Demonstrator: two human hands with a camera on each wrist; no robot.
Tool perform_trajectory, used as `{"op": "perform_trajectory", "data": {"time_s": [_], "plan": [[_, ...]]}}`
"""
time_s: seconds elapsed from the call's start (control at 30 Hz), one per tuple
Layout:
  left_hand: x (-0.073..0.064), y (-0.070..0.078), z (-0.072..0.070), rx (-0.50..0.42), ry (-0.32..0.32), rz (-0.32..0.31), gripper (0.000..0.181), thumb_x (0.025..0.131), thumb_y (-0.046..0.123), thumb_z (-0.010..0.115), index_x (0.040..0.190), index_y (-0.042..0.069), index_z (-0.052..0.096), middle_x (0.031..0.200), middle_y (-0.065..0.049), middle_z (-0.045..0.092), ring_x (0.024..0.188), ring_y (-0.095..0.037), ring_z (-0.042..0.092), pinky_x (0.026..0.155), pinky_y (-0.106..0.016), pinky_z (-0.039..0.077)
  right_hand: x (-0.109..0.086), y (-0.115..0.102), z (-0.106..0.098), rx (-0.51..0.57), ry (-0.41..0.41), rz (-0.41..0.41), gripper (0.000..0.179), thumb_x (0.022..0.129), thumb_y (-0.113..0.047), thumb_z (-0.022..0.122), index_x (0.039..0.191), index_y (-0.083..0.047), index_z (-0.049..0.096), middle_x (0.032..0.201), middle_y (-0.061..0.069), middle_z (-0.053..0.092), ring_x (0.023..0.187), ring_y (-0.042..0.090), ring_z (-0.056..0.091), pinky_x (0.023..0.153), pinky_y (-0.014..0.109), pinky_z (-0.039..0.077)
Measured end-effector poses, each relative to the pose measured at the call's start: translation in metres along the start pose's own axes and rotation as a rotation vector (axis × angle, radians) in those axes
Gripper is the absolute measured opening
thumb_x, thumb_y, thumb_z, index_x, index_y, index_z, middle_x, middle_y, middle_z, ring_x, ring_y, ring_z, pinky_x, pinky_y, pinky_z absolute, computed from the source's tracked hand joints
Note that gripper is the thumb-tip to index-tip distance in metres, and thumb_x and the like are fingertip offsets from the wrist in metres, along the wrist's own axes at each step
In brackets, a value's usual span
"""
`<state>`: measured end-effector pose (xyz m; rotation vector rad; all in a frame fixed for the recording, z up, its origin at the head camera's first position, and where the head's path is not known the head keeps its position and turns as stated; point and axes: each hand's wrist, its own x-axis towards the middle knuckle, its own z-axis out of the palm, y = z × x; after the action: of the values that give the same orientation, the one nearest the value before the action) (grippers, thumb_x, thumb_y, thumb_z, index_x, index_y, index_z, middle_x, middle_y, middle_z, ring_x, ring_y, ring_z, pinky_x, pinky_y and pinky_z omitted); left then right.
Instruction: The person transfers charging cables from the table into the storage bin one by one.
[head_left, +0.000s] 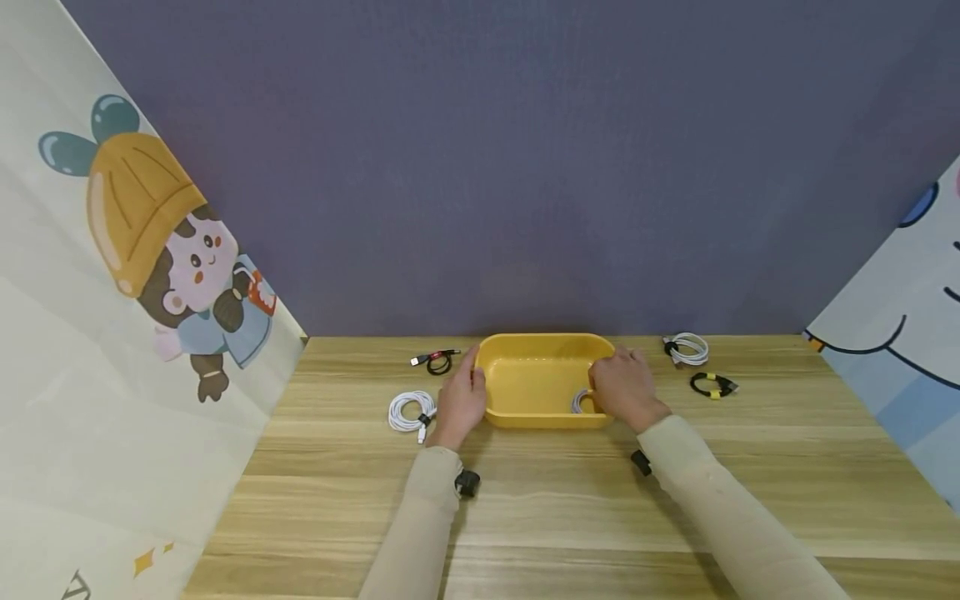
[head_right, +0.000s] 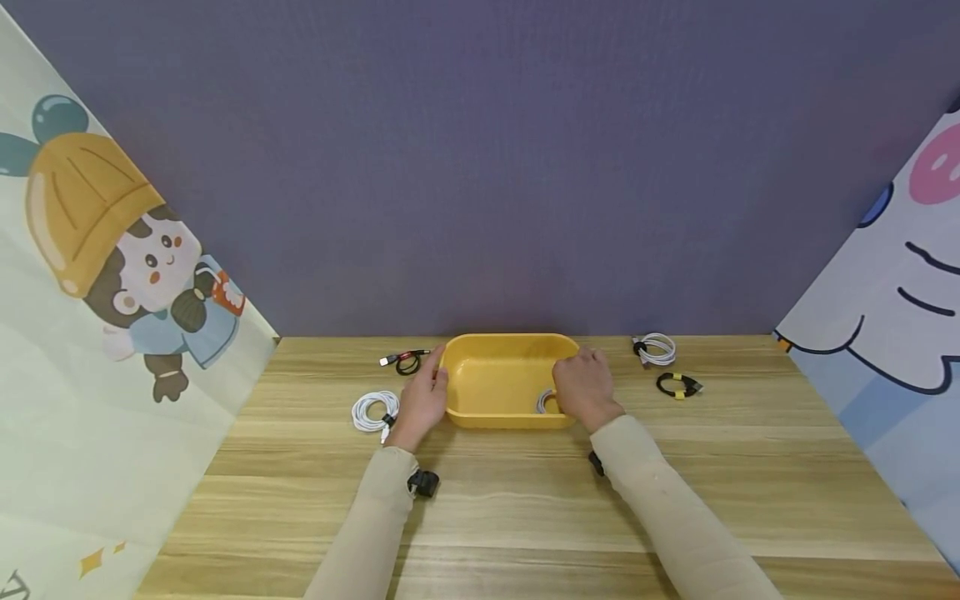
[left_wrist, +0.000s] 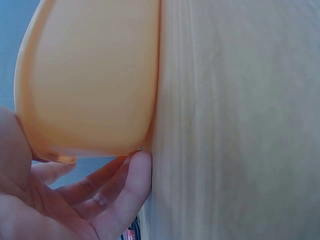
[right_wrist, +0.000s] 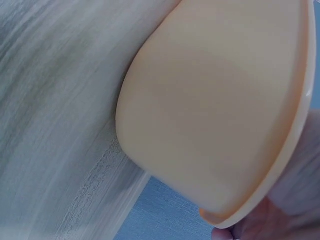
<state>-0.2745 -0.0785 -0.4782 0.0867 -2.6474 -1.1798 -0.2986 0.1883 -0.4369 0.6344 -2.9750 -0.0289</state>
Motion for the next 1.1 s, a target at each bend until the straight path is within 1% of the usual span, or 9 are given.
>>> {"op": "perform_trajectory", "data": {"time_s": [0.27,0.43,0.6,0.83,1.1], "plan": [[0.0005,0.0007,0.0015,-0.011,-0.003,-0.001,0.046,0.099,0.025,0.042,0.145,0.030,0.037,0.125,-0.012,0.059,0.097,-0.035,0.062,0.080,-0.050,0.048,0.0001,-0.0001,0.0002,-0.017,-0.011,0.006,0.031,0.081,-0.019,0.069,0.053,-0.024,0.057,0.056,-0.004,0.052,0.074,0.027,0.051,0.068,0.042,0.031],[0.0004,0.0011,0.0013,-0.012,-0.002,0.001,0.046,0.099,0.025,0.042,0.145,0.031,0.036,0.122,-0.012,0.061,0.093,-0.033,0.062,0.077,-0.049,0.049,0.0023,0.0001,0.0014,-0.022,-0.039,0.023,0.033,0.083,-0.013,0.063,0.053,-0.023,0.056,0.057,-0.003,0.053,0.077,0.028,0.051,0.070,0.044,0.032],[0.0007,0.0003,0.0013,-0.006,-0.003,0.003,0.046,0.100,0.026,0.041,0.145,0.031,0.035,0.120,-0.011,0.062,0.090,-0.032,0.063,0.076,-0.049,0.049,0.0036,-0.0002,0.0012,-0.025,-0.064,0.028,0.038,0.086,-0.008,0.058,0.051,-0.021,0.053,0.056,-0.001,0.050,0.075,0.027,0.049,0.069,0.043,0.030],[0.0008,0.0004,0.0027,0.004,0.004,0.001,0.046,0.099,0.025,0.042,0.145,0.031,0.036,0.118,-0.012,0.063,0.089,-0.032,0.063,0.075,-0.049,0.049,0.0039,-0.0007,0.0019,-0.045,-0.070,0.024,0.040,0.087,-0.007,0.056,0.049,-0.019,0.052,0.056,0.000,0.049,0.073,0.027,0.049,0.069,0.043,0.031],[0.0015,-0.0007,0.0041,0.005,0.006,0.006,0.046,0.099,0.026,0.042,0.145,0.031,0.036,0.113,-0.012,0.065,0.087,-0.032,0.063,0.073,-0.049,0.049,0.0063,-0.0001,0.0032,-0.044,-0.069,0.047,0.035,0.086,-0.008,0.057,0.053,-0.019,0.054,0.062,0.003,0.055,0.074,0.027,0.048,0.070,0.044,0.031]]}}
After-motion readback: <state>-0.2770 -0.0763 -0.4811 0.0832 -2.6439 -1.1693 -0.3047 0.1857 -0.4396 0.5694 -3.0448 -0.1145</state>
